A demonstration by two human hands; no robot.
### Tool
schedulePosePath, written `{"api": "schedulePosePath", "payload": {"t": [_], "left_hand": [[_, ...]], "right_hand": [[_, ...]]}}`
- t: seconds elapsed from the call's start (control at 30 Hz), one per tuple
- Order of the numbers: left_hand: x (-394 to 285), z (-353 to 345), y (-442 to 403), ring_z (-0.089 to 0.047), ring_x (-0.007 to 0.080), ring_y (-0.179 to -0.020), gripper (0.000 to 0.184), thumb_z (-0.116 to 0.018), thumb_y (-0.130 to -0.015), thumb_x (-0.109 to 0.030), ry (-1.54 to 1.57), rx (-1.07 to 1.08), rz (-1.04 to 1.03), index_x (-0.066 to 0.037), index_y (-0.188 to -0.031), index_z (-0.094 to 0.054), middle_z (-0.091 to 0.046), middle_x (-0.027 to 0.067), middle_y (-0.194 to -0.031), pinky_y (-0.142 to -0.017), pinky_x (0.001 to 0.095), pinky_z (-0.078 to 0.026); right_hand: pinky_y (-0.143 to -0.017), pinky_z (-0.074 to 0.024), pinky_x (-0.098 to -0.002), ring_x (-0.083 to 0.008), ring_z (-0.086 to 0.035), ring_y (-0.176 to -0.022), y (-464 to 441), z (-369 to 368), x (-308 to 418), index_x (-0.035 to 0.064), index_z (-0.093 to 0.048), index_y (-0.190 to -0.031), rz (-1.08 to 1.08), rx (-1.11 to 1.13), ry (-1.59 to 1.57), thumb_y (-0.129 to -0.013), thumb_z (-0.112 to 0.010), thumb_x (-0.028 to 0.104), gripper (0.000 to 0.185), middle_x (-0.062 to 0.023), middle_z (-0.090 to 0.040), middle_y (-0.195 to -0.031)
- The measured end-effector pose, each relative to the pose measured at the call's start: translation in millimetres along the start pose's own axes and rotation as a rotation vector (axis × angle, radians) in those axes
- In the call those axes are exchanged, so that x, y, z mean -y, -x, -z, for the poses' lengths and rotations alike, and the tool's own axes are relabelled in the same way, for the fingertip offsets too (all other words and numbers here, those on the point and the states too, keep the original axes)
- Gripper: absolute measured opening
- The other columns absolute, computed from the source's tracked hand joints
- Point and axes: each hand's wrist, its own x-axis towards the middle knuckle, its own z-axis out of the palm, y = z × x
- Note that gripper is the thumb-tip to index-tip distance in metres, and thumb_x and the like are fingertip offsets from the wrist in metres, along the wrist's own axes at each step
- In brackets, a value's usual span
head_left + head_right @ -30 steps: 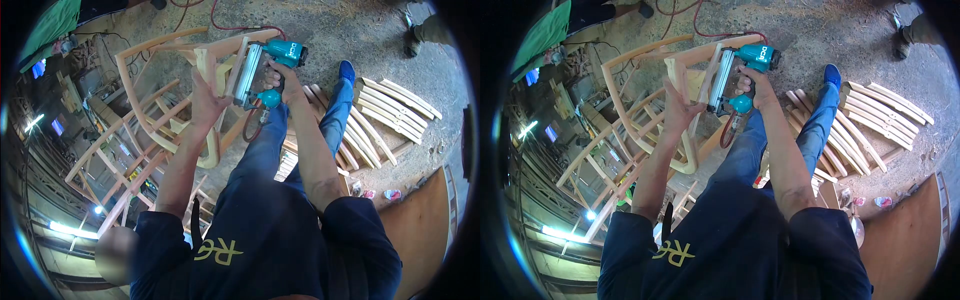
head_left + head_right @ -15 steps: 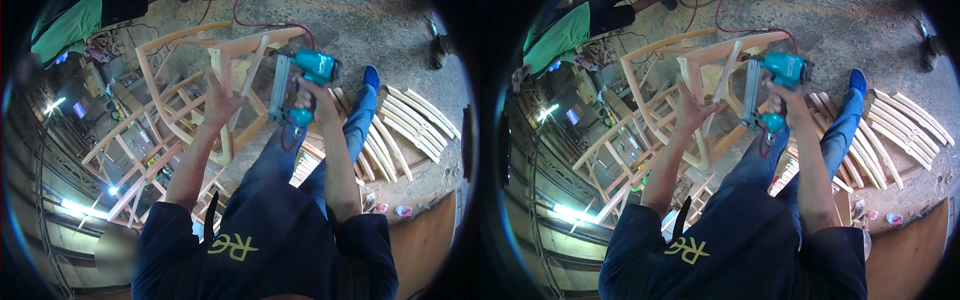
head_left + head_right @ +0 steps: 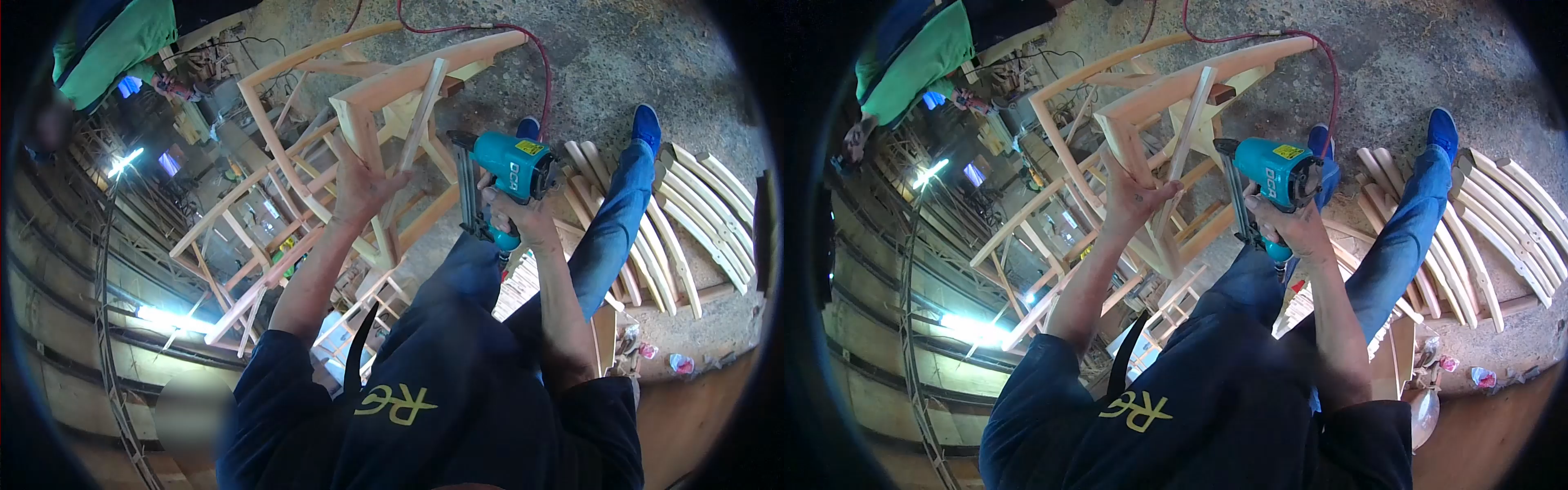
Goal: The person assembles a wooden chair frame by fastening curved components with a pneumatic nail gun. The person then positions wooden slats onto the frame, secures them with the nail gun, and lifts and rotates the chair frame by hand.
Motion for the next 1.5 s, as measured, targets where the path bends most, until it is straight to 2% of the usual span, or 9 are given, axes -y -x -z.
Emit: {"api": "schedulePosePath", "payload": {"t": [0.23, 0.43, 0.57, 0.73, 0.9, 1.0, 1.1, 1.3, 1.5], "left_hand": [[-1.6, 0.5, 0.5, -0.063, 0.0397, -0.113, 0.100, -0.094, -0.066, -0.020, 0.019, 0.021, 0.183, 0.007, -0.132, -0.024, -0.057, 0.0298, -0.121, -0.094, 0.0463, -0.051], [13.4, -1.2, -1.0, -0.063, 0.0405, -0.113, 0.101, -0.097, -0.063, -0.026, 0.026, 0.058, 0.230, 0.008, -0.127, -0.027, -0.058, 0.0306, -0.117, -0.093, 0.0473, -0.052], [22.7, -4.2, 3.3, -0.069, 0.0419, -0.098, 0.094, -0.097, -0.062, -0.025, -0.141, -0.109, -0.157, 0.006, -0.120, -0.030, -0.063, 0.0294, -0.105, -0.084, 0.0470, -0.056], [-0.2, 5.1, 3.2, -0.069, 0.0429, -0.100, 0.091, -0.095, -0.063, -0.020, -0.011, 0.004, 0.051, 0.005, -0.119, -0.029, -0.062, 0.0316, -0.106, -0.085, 0.0481, -0.055], [6.3, 2.0, 3.9, -0.069, 0.0458, -0.098, 0.089, -0.095, -0.064, -0.019, -0.044, -0.037, 0.006, 0.005, -0.119, -0.028, -0.063, 0.0316, -0.102, -0.084, 0.0488, -0.055], [4.3, 2.5, 5.6, -0.069, 0.0468, -0.096, 0.089, -0.096, -0.063, -0.020, -0.062, -0.047, -0.003, 0.004, -0.117, -0.029, -0.064, 0.0320, -0.101, -0.084, 0.0484, -0.055], [5.1, 1.5, 5.7, -0.070, 0.0468, -0.096, 0.087, -0.096, -0.063, -0.021, -0.064, -0.059, -0.028, 0.003, -0.115, -0.030, -0.064, 0.0321, -0.101, -0.083, 0.0478, -0.056], [4.8, 0.7, 5.0, -0.070, 0.0472, -0.096, 0.088, -0.097, -0.062, -0.021, -0.066, -0.070, -0.059, 0.003, -0.115, -0.030, -0.065, 0.0315, -0.100, -0.083, 0.0477, -0.056], [8.1, -0.7, 3.3, -0.069, 0.0478, -0.097, 0.089, -0.097, -0.061, -0.020, -0.067, -0.075, -0.068, 0.003, -0.115, -0.030, -0.066, 0.0313, -0.099, -0.084, 0.0478, -0.056]], "right_hand": [[-0.049, -0.0393, -0.0232, -0.0049, -0.051, -0.054, 12.3, -4.2, -14.8, 0.0083, -0.068, -0.105, -0.089, 0.043, 0.168, -0.087, -0.081, 0.014, 0.023, 0.0021, -0.063, -0.077], [-0.073, -0.0539, -0.0260, -0.0077, -0.065, -0.086, 37.5, -9.3, -44.4, 0.0078, -0.069, -0.115, -0.156, 0.108, 0.212, -0.087, -0.082, 0.016, 0.032, 0.0005, -0.071, -0.101], [-0.085, -0.0560, -0.0298, -0.0118, -0.067, -0.097, 43.1, -15.2, -73.9, 0.0059, -0.066, -0.121, -0.129, 0.174, 0.288, -0.087, -0.081, 0.015, 0.038, -0.0019, -0.071, -0.108], [-0.083, -0.0553, -0.0290, -0.0114, -0.067, -0.095, 47.5, -20.6, -99.5, 0.0057, -0.067, -0.121, -0.082, 0.206, 0.292, -0.086, -0.082, 0.015, 0.039, -0.0017, -0.071, -0.107], [-0.048, -0.0389, -0.0223, -0.0049, -0.051, -0.053, 45.7, -30.9, -105.5, 0.0039, -0.068, -0.109, -0.006, 0.156, 0.323, -0.089, -0.076, 0.008, 0.022, -0.0003, -0.064, -0.079], [-0.060, -0.0442, -0.0243, -0.0075, -0.056, -0.067, 45.0, -22.2, -114.0, 0.0042, -0.066, -0.115, -0.046, 0.148, 0.287, -0.087, -0.078, 0.010, 0.030, -0.0018, -0.067, -0.090], [-0.083, -0.0549, -0.0285, -0.0123, -0.067, -0.096, 44.9, -14.6, -113.4, 0.0053, -0.064, -0.124, -0.102, 0.171, 0.274, -0.085, -0.082, 0.014, 0.045, -0.0031, -0.071, -0.107], [-0.086, -0.0550, -0.0303, -0.0130, -0.067, -0.097, 37.3, -16.0, -116.7, 0.0072, -0.067, -0.120, -0.053, 0.203, 0.243, -0.084, -0.082, 0.014, 0.039, -0.0026, -0.072, -0.105], [-0.075, -0.0538, -0.0268, -0.0098, -0.066, -0.089, 35.5, -15.2, -111.9, 0.0081, -0.069, -0.116, -0.110, 0.193, 0.280, -0.083, -0.081, 0.014, 0.035, -0.0012, -0.071, -0.102]]}}
